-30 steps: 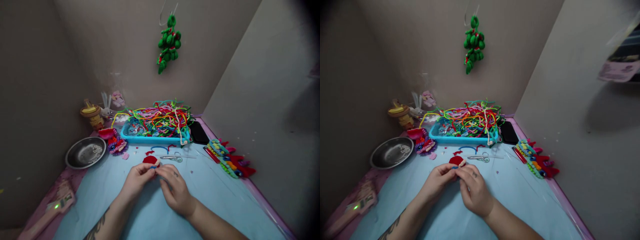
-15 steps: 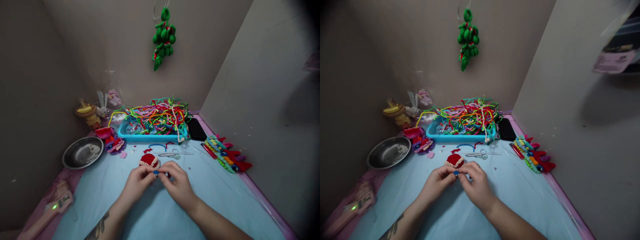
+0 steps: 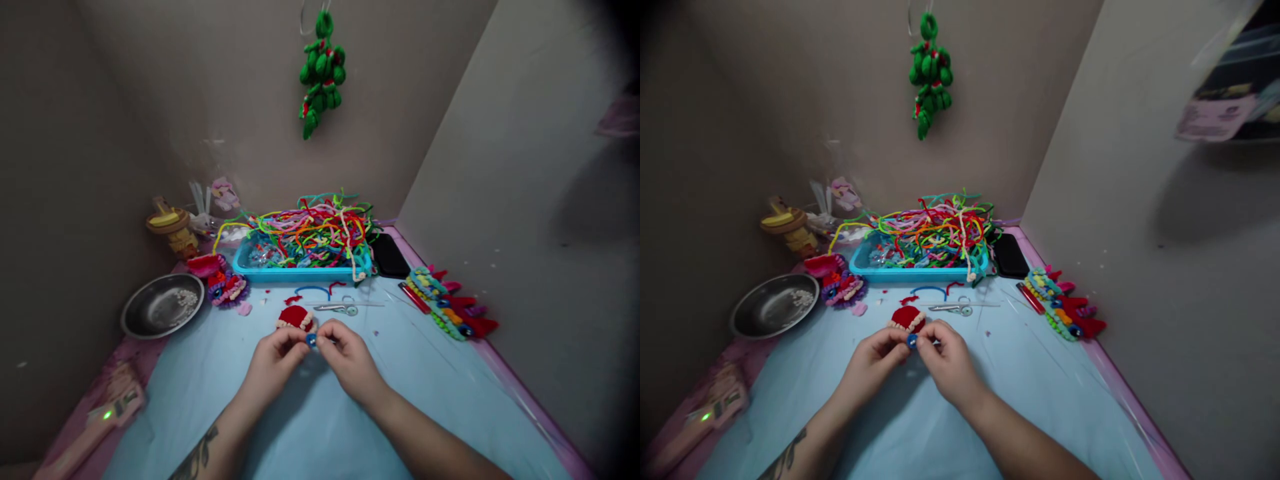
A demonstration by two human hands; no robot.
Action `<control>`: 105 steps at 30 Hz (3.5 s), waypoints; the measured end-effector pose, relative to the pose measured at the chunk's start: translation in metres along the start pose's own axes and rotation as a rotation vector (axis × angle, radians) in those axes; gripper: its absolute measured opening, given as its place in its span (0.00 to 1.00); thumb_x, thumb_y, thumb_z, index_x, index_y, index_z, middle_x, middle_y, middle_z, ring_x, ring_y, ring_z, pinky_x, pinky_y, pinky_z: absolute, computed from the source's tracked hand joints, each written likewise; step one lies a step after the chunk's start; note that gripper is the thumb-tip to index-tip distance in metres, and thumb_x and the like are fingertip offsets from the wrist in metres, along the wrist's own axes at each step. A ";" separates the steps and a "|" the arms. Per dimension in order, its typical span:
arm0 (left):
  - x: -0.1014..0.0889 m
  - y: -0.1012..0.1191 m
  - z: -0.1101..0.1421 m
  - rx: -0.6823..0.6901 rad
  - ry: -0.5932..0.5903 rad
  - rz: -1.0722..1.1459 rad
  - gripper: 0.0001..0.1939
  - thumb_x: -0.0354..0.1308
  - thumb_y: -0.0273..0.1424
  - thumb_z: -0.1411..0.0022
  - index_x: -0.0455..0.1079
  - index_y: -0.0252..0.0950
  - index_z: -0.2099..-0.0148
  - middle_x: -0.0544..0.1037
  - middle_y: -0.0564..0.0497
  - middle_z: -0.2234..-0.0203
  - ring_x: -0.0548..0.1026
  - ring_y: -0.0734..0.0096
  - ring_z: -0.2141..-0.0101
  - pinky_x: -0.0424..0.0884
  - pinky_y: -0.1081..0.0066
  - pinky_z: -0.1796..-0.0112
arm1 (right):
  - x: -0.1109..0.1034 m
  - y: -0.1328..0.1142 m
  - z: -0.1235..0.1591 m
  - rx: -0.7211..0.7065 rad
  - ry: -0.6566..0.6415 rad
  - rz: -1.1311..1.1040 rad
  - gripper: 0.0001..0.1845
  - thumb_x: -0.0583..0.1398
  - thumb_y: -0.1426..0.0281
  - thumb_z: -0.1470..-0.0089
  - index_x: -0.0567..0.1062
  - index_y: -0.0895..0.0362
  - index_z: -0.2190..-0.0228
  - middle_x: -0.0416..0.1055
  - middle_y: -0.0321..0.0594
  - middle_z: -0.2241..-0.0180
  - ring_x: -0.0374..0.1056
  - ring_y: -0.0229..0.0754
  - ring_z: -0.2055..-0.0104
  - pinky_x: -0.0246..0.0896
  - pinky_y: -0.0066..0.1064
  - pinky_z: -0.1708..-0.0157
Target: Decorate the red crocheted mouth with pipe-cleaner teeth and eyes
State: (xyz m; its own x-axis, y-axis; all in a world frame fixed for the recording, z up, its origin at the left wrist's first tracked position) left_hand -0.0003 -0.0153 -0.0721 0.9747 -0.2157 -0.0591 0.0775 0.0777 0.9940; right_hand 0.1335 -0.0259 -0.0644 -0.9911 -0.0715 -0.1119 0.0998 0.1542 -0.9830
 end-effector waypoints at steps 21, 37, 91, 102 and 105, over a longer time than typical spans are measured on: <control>0.001 0.005 0.002 -0.020 -0.067 -0.018 0.11 0.55 0.36 0.46 0.66 0.34 0.73 0.65 0.56 0.80 0.63 0.78 0.79 0.61 0.77 0.76 | -0.002 0.002 0.000 0.014 -0.024 0.038 0.05 0.58 0.70 0.50 0.73 0.57 0.72 0.68 0.39 0.71 0.65 0.39 0.67 0.60 0.25 0.73; -0.002 0.006 0.006 0.108 0.013 -0.079 0.12 0.57 0.33 0.44 0.73 0.35 0.58 0.77 0.44 0.58 0.73 0.63 0.57 0.67 0.67 0.55 | 0.003 0.000 0.002 0.032 -0.061 0.064 0.06 0.57 0.69 0.50 0.69 0.57 0.76 0.65 0.37 0.73 0.63 0.38 0.69 0.58 0.24 0.75; 0.001 0.019 0.011 0.374 0.022 -0.436 0.05 0.55 0.30 0.42 0.70 0.37 0.63 0.74 0.49 0.69 0.71 0.69 0.68 0.67 0.72 0.65 | 0.004 -0.010 0.005 -0.288 -0.094 0.367 0.09 0.54 0.77 0.48 0.71 0.55 0.67 0.68 0.40 0.68 0.65 0.41 0.64 0.61 0.31 0.64; 0.000 0.007 0.010 0.216 0.072 -0.154 0.07 0.48 0.33 0.39 0.59 0.37 0.69 0.66 0.54 0.74 0.65 0.72 0.72 0.62 0.73 0.68 | 0.011 0.005 0.004 0.088 -0.081 -0.071 0.04 0.56 0.69 0.48 0.69 0.56 0.72 0.64 0.34 0.77 0.60 0.35 0.76 0.55 0.26 0.76; 0.001 0.005 0.010 0.187 0.097 -0.065 0.06 0.49 0.33 0.39 0.60 0.37 0.66 0.66 0.54 0.73 0.66 0.72 0.71 0.63 0.73 0.68 | 0.019 0.020 0.006 0.288 -0.107 -0.363 0.10 0.57 0.62 0.49 0.67 0.57 0.71 0.57 0.27 0.84 0.50 0.30 0.85 0.45 0.23 0.84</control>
State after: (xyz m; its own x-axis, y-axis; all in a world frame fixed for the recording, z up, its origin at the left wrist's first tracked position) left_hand -0.0012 -0.0249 -0.0662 0.9852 -0.1194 -0.1231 0.1092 -0.1167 0.9871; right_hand 0.1168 -0.0301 -0.0874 -0.9535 -0.1736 0.2465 -0.2159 -0.1776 -0.9601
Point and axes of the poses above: each hand's wrist, its own z-axis away from the middle knuckle, its own x-axis out of the palm, y = z × x, the point moved 6 cm from there along -z, towards the middle knuckle
